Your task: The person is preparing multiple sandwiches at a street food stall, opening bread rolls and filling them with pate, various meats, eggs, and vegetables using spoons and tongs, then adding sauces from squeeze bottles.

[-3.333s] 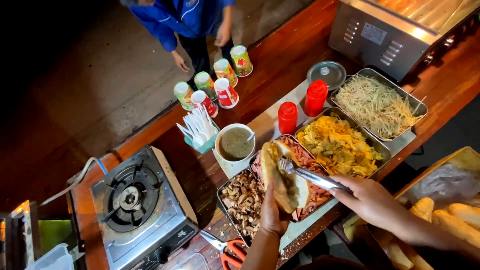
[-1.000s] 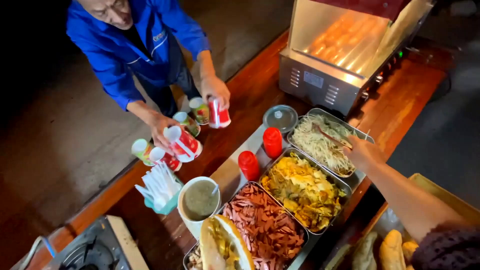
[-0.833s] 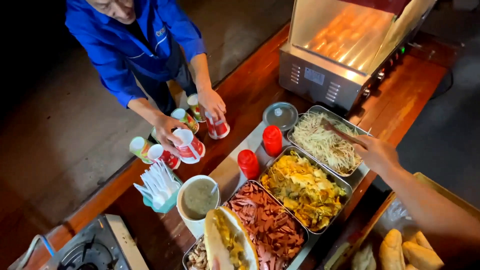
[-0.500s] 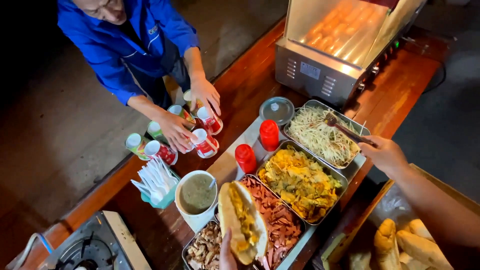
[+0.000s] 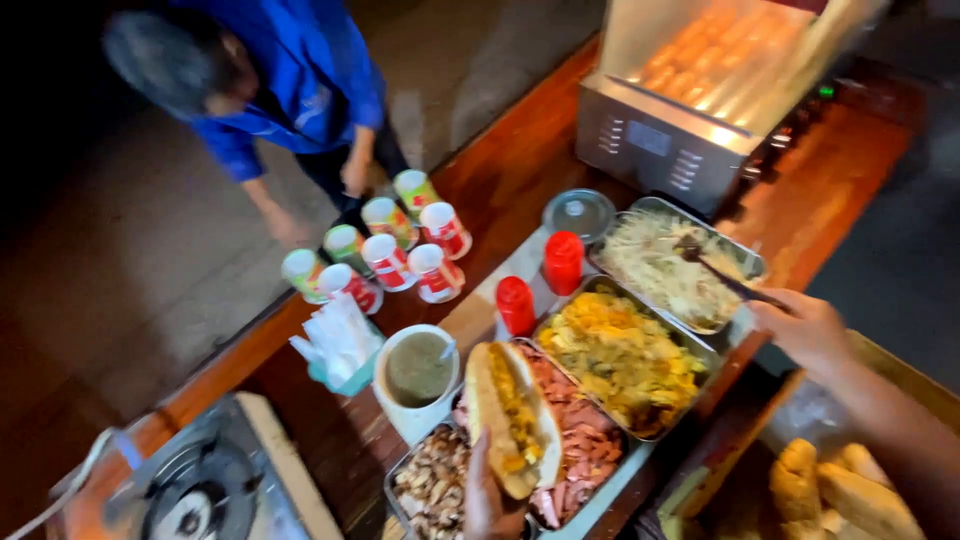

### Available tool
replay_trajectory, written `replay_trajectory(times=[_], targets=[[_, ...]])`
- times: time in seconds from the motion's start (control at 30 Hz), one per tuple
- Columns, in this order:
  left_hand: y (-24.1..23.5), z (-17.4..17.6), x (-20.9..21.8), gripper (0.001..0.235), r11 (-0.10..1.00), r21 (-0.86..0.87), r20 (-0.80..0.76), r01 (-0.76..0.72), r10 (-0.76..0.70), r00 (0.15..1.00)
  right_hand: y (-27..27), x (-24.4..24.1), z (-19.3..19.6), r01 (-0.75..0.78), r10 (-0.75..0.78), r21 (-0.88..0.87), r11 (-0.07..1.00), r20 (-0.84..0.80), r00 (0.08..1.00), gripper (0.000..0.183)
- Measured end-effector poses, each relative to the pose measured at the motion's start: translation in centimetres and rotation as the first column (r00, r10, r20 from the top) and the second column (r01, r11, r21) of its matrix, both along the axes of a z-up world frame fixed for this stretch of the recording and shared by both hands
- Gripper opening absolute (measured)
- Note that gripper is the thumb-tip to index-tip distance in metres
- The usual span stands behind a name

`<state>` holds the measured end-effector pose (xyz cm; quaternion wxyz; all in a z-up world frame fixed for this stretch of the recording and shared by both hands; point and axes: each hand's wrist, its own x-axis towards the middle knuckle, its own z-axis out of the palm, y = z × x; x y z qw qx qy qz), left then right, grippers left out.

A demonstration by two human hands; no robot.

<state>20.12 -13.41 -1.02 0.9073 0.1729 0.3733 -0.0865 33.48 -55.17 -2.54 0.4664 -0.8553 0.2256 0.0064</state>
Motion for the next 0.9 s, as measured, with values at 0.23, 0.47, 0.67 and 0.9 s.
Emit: replay_trajectory(times=[0.23,0.47,0.67,0.9], targets=[[-0.2,4.5,1.1,0.073,0.993,0.085,0.177,0.088,-0.102,0.979,11.5,-8.6,15.9,0.045,0.027,0.207,0.977,-0.331,0.943,0.044],[0.1,3.3,0.4,0.079,1.0,0.012,0.388,-0.02,0.013,0.922,20.1,-13.1,15.8,-0.583,0.553,-0.043,0.812,-0.264,0.79,0.055],[3.0,4.4,-2.6,0.074,0.982,-0.158,0.344,-0.101,0.151,0.927,21.8,-14.8,16.1,-0.731,0.673,-0.37,0.573,-0.296,0.678,0.055],[5.3,5.6,-5.3,0.085,0.964,-0.264,0.41,-0.043,0.152,0.899,25.2,-15.1,15.2,-0.693,0.781,-0.485,0.533,-0.034,0.624,0.05]])
